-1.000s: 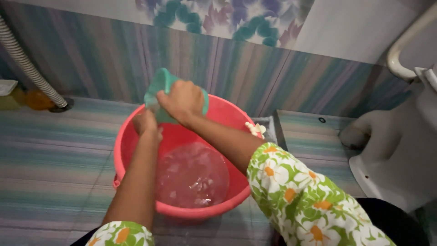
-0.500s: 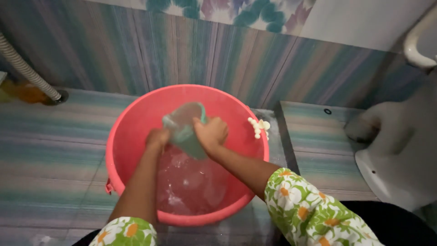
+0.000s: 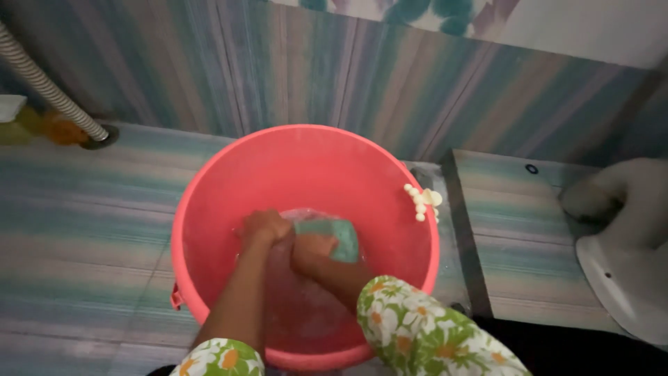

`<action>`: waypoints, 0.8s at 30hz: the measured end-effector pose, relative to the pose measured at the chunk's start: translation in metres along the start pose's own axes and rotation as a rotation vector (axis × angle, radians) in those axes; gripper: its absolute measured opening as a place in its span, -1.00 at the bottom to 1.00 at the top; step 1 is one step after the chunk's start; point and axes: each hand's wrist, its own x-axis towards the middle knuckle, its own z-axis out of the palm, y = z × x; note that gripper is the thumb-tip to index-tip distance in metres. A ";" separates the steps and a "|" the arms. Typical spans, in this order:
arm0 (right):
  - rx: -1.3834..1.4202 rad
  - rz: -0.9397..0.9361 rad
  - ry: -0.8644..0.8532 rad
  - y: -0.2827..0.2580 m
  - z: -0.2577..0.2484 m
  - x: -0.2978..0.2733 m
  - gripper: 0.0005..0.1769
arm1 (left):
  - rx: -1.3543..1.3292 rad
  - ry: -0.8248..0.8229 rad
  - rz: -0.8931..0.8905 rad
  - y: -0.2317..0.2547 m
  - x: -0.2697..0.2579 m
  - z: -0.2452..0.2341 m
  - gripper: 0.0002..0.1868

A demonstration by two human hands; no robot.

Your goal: The person rinses a cloth in a bucket of water, empties the bucket, and then refills it from a faucet to wash their hands.

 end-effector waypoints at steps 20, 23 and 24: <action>0.937 0.273 0.024 -0.011 -0.049 -0.046 -0.43 | -0.669 0.164 -0.183 -0.030 -0.003 -0.028 -0.34; 1.026 0.110 0.122 -0.019 -0.080 -0.045 -0.50 | -0.735 0.330 -0.162 -0.034 -0.004 -0.033 -0.28; 1.024 0.107 0.129 -0.025 -0.095 -0.048 -0.50 | -0.739 0.332 -0.156 -0.034 -0.002 -0.036 -0.28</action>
